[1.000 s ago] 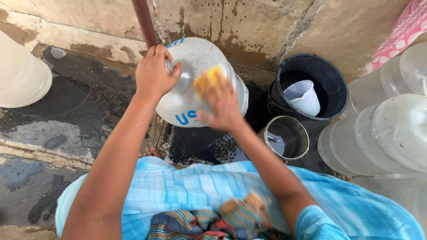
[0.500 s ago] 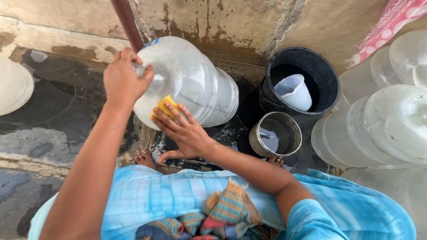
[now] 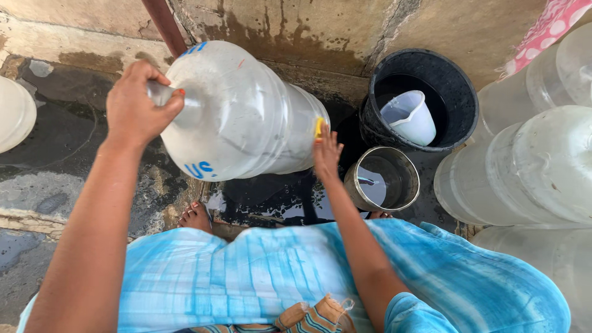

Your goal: The person cleans large plastic water jugs by scrubbing the exterior with a sponge, rinsing them with water from a bucket, and shaking them to empty the contents.

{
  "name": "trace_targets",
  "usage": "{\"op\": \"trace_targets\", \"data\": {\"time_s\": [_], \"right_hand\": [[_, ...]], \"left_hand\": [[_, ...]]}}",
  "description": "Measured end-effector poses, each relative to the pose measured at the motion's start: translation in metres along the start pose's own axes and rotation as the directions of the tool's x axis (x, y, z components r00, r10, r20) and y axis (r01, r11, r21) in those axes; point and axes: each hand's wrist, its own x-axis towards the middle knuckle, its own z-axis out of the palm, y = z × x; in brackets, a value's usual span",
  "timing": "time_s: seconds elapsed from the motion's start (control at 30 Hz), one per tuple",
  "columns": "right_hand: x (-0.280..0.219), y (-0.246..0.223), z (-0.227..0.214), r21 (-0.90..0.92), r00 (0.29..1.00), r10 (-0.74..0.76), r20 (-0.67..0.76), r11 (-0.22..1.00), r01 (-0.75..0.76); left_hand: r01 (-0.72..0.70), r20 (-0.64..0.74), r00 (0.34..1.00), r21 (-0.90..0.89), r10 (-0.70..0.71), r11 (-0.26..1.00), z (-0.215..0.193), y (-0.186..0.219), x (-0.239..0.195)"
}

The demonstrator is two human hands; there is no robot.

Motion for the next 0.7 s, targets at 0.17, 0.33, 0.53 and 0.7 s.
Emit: {"op": "trace_targets", "data": {"time_s": [0.17,0.33,0.53,0.7], "right_hand": [[0.002,-0.032,0.010,0.181,0.974,-0.228,-0.012,0.957,0.227],[-0.033,-0.082,0.033,0.156,0.788,-0.614,-0.048,0.775,0.613],[-0.004,0.009,0.028,-0.190,0.906,-0.370,-0.204,0.923,0.335],[0.023,0.079,0.007,0.153,0.997,0.064,0.038,0.986,-0.069]], "left_hand": [[-0.082,-0.036,0.996,-0.073,0.080,0.994,-0.001,-0.013,-0.005],[-0.090,-0.020,0.996,-0.159,0.088,0.983,0.000,-0.026,-0.002],[-0.095,0.011,0.995,-0.165,0.098,0.982,0.000,-0.046,-0.008],[-0.119,-0.012,0.993,-0.169,0.119,0.978,0.001,-0.053,-0.007]]}}
